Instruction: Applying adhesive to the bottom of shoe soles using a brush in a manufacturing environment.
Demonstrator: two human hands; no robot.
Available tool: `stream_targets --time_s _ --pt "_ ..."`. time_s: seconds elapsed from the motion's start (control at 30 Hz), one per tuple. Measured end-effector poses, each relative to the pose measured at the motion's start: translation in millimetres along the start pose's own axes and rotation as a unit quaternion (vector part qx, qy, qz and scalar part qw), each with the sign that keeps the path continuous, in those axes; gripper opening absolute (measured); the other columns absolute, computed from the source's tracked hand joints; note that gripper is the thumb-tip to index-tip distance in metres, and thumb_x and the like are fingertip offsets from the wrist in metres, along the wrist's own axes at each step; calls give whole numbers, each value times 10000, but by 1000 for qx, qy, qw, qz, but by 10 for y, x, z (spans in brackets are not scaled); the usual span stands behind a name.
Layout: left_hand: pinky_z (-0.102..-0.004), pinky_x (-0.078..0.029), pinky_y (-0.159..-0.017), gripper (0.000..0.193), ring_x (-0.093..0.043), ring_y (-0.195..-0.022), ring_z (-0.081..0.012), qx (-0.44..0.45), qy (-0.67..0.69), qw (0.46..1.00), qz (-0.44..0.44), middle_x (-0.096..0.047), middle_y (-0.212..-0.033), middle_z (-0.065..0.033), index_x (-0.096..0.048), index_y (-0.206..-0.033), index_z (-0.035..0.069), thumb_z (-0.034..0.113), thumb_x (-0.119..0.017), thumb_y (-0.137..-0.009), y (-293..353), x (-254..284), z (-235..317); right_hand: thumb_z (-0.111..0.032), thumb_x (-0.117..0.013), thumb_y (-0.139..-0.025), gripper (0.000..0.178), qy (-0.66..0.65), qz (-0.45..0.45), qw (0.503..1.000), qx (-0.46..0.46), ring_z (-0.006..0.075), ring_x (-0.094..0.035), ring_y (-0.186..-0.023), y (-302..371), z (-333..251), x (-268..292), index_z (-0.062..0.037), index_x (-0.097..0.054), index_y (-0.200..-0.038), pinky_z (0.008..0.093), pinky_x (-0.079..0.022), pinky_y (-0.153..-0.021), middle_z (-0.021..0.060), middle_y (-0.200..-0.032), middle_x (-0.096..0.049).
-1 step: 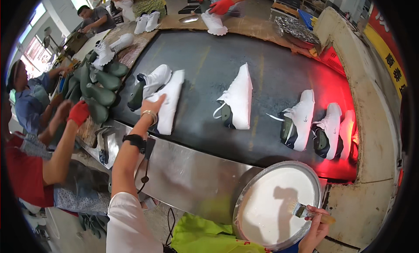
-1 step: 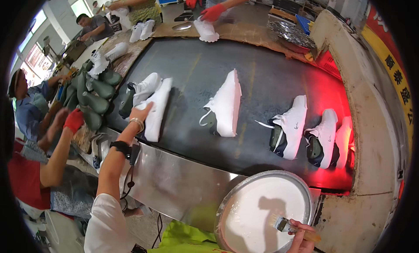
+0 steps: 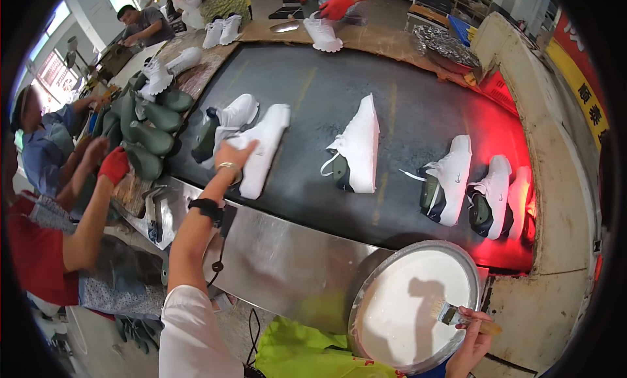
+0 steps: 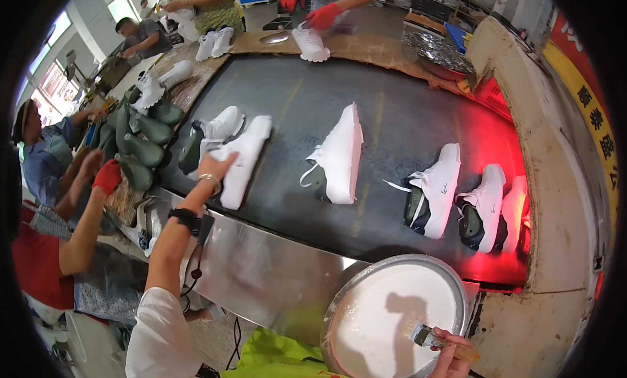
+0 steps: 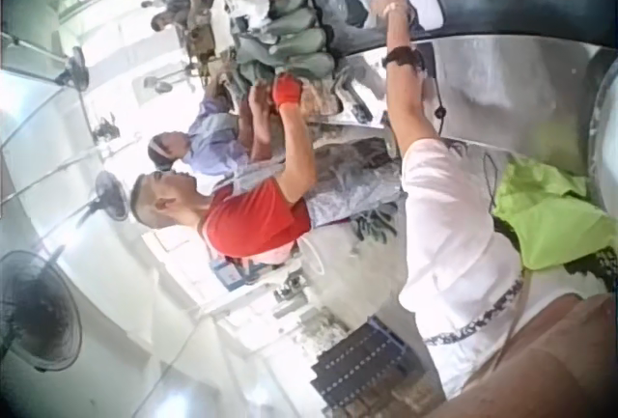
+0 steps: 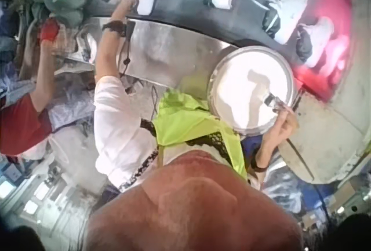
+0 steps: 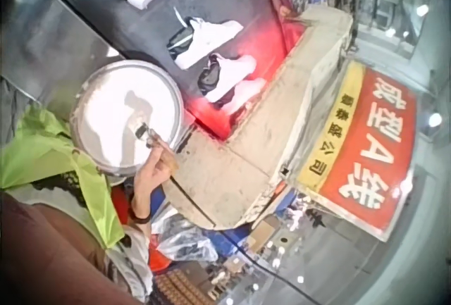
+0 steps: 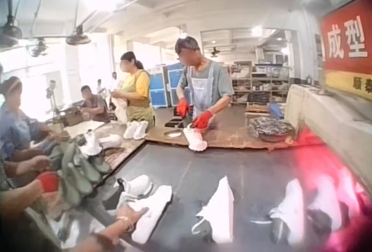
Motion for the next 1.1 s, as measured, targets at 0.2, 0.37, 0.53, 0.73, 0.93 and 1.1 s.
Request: stream_targets --time_s 0.2,0.37,0.53,0.73,0.93,1.1 --pt "-426 -468 -899 958 -586 -1076 -361 -14 -75 996 37 -616 -1108 -243 -419 -1275 -26 706 -605 -685 231 72 650 -239 -450 -990 260 -74 68 994 -38 148 -601 -868 298 142 128 -2 -551 -1022 248 -451 -674 120 -987 -654" --pt "-430 -442 -949 976 -565 -1149 -358 179 112 976 -52 -580 -1215 -258 -488 -1281 -58 697 -612 -676 147 -215 118 -206 -486 -981 215 -155 64 984 -64 142 -617 -905 429 -29 133 -7 -558 -1019 249 -453 -686 119 -981 -664" --pt "-437 -476 -929 815 -613 -1064 -327 135 510 799 -287 -577 -1234 -219 -484 -1307 -37 617 -503 -820 932 -322 154 -83 -463 -971 157 -164 24 985 -39 157 -624 -914 558 -186 247 33 -553 -1029 256 -471 -727 138 -1005 -660" --pt "-410 -549 -833 579 -639 -971 -298 23 535 731 -422 -618 -1134 -204 -477 -1292 -20 432 -331 -961 2840 394 347 -118 -563 -935 174 -72 -46 996 -7 134 -602 -829 394 417 -77 37 -629 -975 255 -474 -711 96 -912 -652" --pt "-392 -556 -793 568 -649 -919 -276 135 552 654 -500 -632 -1097 -194 -496 -1268 -21 434 -344 -963 4790 262 -567 -252 -593 -908 226 -51 -13 997 58 234 -660 -680 96 636 -583 -45 -655 -974 330 -495 -628 138 -730 -653" --pt "-376 -561 -760 561 -657 -877 -259 207 583 606 -500 -643 -1067 -187 -512 -1248 -21 436 -356 -964 5021 160 -716 -284 -551 -913 256 212 -122 969 9 245 -680 -726 150 645 -718 -76 -653 -1020 335 -511 -651 114 -747 -680"
Point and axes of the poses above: each hand's wrist, its own y-axis away from the middle knuckle, its own x-axis out of the back of the hand, z = x × y, the point moved 7 cm from there along -y, towards the middle knuckle
